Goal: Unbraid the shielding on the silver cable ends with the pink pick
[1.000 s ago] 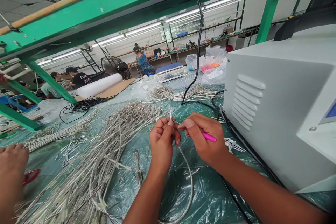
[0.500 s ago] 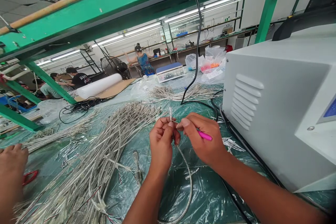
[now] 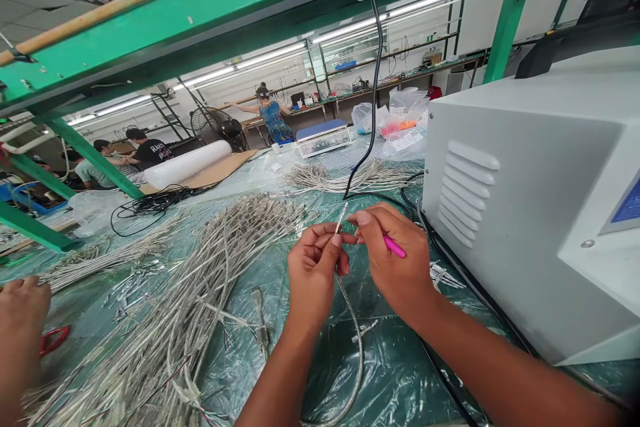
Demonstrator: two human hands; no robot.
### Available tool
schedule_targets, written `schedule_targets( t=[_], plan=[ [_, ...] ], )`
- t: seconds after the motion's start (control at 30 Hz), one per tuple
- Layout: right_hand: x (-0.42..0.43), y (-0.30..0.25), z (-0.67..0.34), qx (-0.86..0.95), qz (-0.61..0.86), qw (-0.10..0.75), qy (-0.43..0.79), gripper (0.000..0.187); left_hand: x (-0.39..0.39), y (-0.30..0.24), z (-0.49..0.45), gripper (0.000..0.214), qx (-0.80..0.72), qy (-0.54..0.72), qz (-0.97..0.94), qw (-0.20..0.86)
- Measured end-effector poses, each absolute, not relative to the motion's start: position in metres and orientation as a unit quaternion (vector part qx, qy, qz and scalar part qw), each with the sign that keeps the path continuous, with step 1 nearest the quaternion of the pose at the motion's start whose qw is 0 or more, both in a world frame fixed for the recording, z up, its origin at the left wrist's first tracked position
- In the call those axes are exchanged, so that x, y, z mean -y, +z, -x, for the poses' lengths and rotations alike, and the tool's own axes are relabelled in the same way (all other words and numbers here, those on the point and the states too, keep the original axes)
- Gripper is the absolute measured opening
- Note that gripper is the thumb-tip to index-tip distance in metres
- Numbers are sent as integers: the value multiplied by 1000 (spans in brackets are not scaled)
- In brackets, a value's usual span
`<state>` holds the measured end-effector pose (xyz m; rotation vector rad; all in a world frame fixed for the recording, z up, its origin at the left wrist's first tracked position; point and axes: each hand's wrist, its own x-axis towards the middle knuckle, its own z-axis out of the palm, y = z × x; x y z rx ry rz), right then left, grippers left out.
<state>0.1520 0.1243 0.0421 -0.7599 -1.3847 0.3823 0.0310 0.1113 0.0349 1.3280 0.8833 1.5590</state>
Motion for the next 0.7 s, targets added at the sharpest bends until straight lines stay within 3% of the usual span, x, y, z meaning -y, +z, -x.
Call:
schedule_targets(
  t=[0.2, 0.4, 0.7],
  plan=[
    [-133, 45, -162, 543, 400, 726, 137, 25, -111, 35, -29, 15, -345, 644, -520, 443],
    [-118, 47, -155, 657, 251, 687, 181, 35, -114, 35, -27, 15, -321, 661, -497, 461],
    [-118, 46, -154, 681, 253, 662, 182, 38, -115, 35, -27, 17, -316, 660, -485, 478]
  ],
)
